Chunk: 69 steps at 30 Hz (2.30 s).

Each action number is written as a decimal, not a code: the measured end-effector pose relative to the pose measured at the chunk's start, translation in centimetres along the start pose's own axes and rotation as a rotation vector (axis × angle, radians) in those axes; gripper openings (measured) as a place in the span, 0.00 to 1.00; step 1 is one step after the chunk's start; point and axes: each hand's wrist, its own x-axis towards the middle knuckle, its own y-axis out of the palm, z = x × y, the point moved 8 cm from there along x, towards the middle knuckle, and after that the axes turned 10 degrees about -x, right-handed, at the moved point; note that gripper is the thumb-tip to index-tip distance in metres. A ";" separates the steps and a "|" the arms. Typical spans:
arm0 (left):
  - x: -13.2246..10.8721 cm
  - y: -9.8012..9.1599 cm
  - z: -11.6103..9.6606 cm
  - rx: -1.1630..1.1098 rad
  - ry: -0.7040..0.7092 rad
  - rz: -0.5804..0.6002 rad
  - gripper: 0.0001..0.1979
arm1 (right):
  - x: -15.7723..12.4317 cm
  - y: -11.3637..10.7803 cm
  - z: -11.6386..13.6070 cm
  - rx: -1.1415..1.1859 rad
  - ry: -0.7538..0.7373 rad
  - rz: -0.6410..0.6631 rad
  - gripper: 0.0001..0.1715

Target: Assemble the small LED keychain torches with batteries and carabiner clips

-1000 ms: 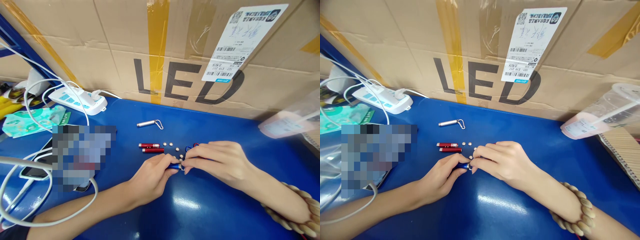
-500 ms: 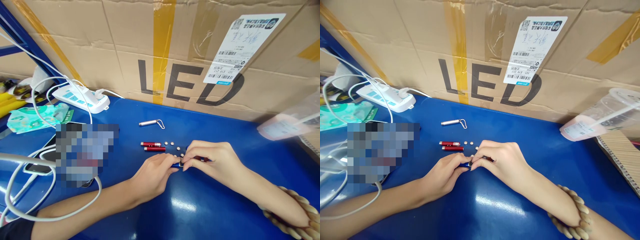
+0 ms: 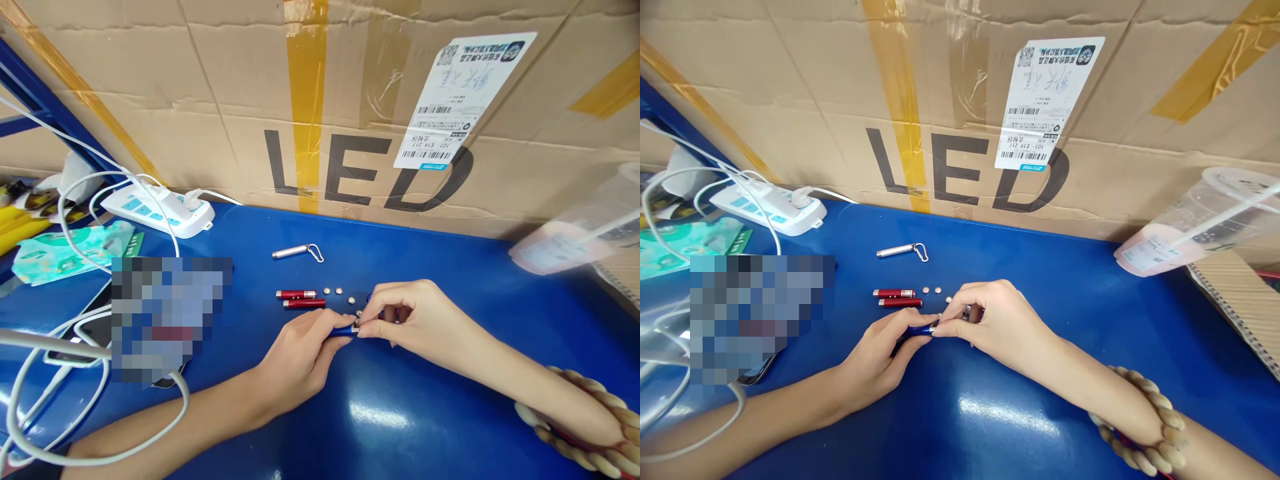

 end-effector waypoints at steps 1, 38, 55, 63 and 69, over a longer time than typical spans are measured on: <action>0.1 0.0 0.1 -0.016 -0.029 0.004 0.08 | 0.0 -0.1 -0.1 -0.022 0.003 -0.006 0.06; -0.5 1.3 -0.8 0.114 0.170 0.151 0.11 | -2.5 2.1 3.7 -0.694 -0.606 -0.054 0.17; -0.3 1.2 0.6 0.023 -0.022 0.129 0.07 | -0.5 3.3 1.0 -0.162 -0.188 0.234 0.19; -0.1 0.9 2.0 -0.164 -0.274 0.105 0.08 | -0.3 2.5 0.7 -0.563 -0.229 0.121 0.17; 0.1 0.9 1.8 -0.127 -0.213 0.096 0.08 | -0.3 1.8 1.1 -0.534 -0.298 0.136 0.16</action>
